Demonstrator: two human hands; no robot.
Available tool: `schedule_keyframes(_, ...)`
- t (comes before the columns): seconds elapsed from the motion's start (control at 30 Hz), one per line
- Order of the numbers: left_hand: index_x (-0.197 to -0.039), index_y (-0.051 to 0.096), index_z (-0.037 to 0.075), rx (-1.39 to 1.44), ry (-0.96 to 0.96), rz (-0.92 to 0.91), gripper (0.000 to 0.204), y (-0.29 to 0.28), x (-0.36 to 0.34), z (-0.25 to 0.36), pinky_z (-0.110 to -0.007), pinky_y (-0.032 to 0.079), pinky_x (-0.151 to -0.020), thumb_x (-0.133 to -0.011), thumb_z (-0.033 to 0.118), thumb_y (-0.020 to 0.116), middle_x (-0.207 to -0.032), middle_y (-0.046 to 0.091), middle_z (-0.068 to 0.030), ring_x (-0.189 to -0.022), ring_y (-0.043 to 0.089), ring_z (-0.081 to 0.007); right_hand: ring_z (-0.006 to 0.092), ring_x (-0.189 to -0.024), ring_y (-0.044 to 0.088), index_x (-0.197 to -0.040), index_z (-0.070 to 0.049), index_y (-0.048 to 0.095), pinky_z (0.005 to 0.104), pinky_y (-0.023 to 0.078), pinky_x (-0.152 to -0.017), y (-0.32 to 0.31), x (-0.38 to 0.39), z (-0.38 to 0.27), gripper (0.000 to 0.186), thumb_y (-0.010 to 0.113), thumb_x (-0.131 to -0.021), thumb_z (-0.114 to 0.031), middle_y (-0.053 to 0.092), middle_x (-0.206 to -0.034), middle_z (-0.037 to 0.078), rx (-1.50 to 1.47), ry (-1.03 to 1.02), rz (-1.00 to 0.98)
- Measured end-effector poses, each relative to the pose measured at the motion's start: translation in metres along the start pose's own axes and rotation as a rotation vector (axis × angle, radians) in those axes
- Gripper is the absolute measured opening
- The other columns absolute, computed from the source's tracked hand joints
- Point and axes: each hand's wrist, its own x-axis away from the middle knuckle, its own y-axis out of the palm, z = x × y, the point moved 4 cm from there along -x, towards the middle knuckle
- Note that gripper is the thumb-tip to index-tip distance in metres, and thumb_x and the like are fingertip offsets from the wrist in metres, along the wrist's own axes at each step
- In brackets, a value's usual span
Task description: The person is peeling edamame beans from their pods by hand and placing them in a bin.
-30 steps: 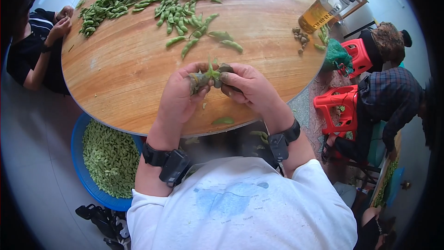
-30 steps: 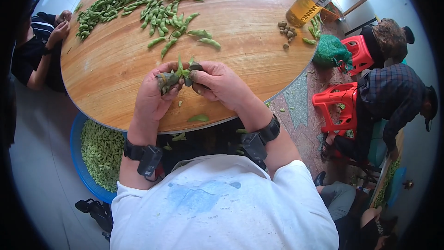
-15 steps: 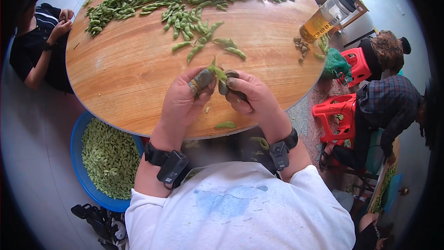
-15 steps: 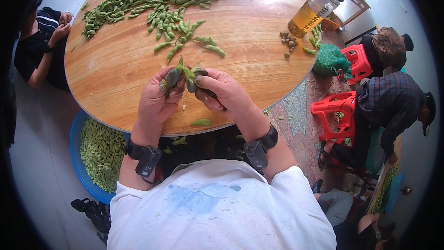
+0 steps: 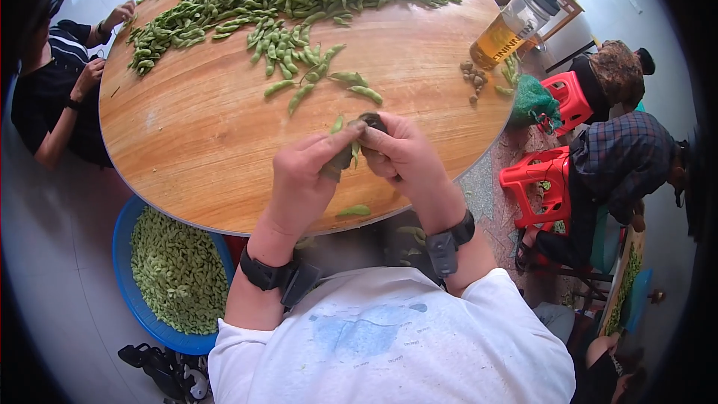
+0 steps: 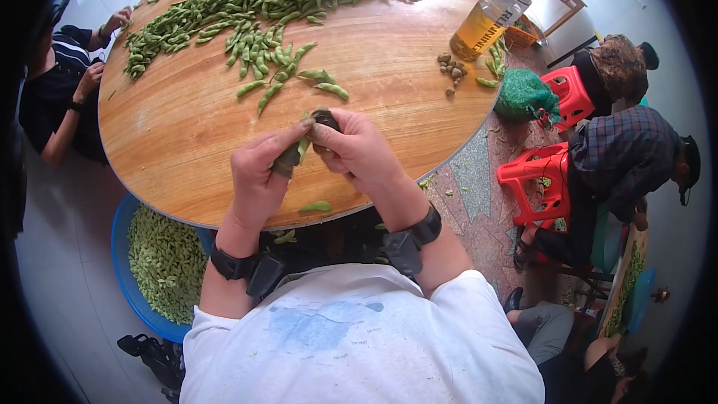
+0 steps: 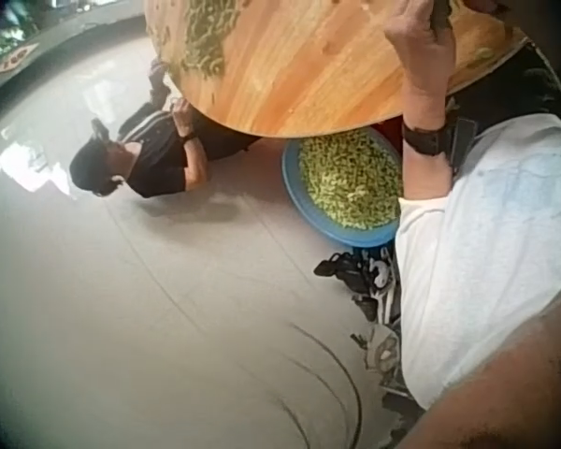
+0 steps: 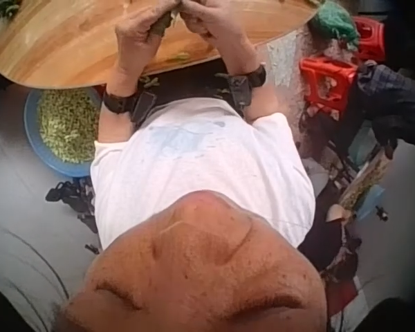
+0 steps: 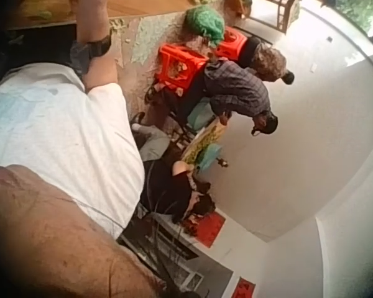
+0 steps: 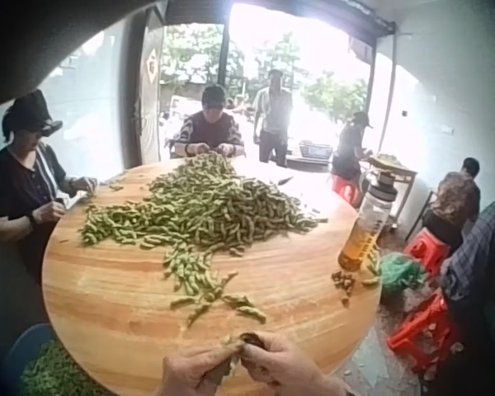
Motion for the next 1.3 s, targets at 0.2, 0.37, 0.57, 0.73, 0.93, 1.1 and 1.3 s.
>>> schedule_keyframes(0.2,-0.101,0.064,0.003,0.315,-0.147,0.218,0.026,-0.003,0.0,-0.006,-0.024,0.044,-0.055,-0.078,-0.007,0.056,-0.074,0.061,-0.0049,-0.061,0.055,-0.0112,0.0004,-0.042,0.03,-0.086,-0.009,0.055,0.0167,0.02,-0.036,0.032,-0.005,0.018,0.011,0.054,-0.091,-0.019,0.043,-0.059,-0.005,-0.59,-0.03,-0.009)
schedule_keyframes(0.37,-0.093,0.058,0.002,0.316,-0.485,0.404,0.017,-0.003,0.01,-0.032,-0.022,0.041,-0.053,-0.077,-0.001,0.06,-0.074,0.055,-0.0006,-0.061,0.049,-0.0073,0.0272,-0.051,0.054,-0.081,-0.001,0.055,0.0353,0.041,-0.047,0.041,0.0,-0.007,0.008,0.059,-0.082,-0.007,0.051,-0.059,0.016,0.693,-0.658,0.435)
schedule_keyframes(0.57,-0.088,0.048,0.008,0.945,-0.65,0.483,0.006,-0.01,0.008,-0.03,-0.017,0.032,-0.043,-0.087,0.003,0.049,-0.069,0.051,-0.0039,-0.053,0.043,-0.0074,0.0304,-0.061,0.057,-0.09,-0.006,0.06,0.0371,0.044,-0.055,0.059,0.03,-0.023,0.013,0.058,-0.085,-0.018,0.056,-0.068,0.017,0.873,-0.305,-0.621)
schedule_keyframes(0.73,-0.092,0.05,0.008,1.221,-0.684,0.315,0.009,-0.002,0.01,-0.039,-0.015,0.033,-0.043,-0.092,0.008,0.041,-0.08,0.053,-0.0076,-0.056,0.046,-0.0086,0.0359,-0.068,0.061,-0.082,-0.002,0.055,0.0438,0.049,-0.061,-0.048,-0.027,-0.031,0.024,0.059,-0.082,-0.026,0.061,-0.07,0.019,1.418,-0.359,0.485)
schedule_keyframes(0.93,-0.111,0.05,0.003,1.156,-0.737,0.258,0.023,-0.002,0.009,-0.045,-0.013,0.035,-0.041,-0.088,0.002,0.048,-0.082,0.054,-0.0054,-0.059,0.05,-0.0075,0.037,-0.07,0.061,-0.082,-0.001,0.052,0.0453,0.049,-0.063,-0.032,-0.021,-0.025,0.018,0.058,-0.08,-0.018,0.061,-0.072,0.021,1.468,-0.252,0.389)
schedule_keyframes(1.1,-0.106,0.054,0.003,1.185,-0.762,0.241,0.022,0.005,0.011,-0.042,-0.015,0.036,-0.044,-0.084,-0.001,0.052,-0.081,0.057,-0.0058,-0.061,0.052,-0.0093,0.0376,-0.067,0.06,-0.081,0.0,0.052,0.0425,0.047,-0.059,-0.001,-0.003,-0.029,0.021,0.065,-0.076,-0.016,0.059,-0.069,0.021,0.947,-0.492,0.374)
schedule_keyframes(1.3,-0.097,0.059,0.002,1.137,-0.653,0.299,0.017,0.002,0.018,-0.053,-0.017,0.033,-0.043,-0.081,-0.003,0.056,-0.079,0.061,-0.005,-0.056,0.05,-0.0075,0.0216,-0.063,0.054,-0.087,-0.001,0.053,0.0324,0.043,-0.058,0.023,-0.003,-0.003,0.019,0.055,-0.086,-0.02,0.055,-0.071,0.011,0.749,-0.371,0.106)
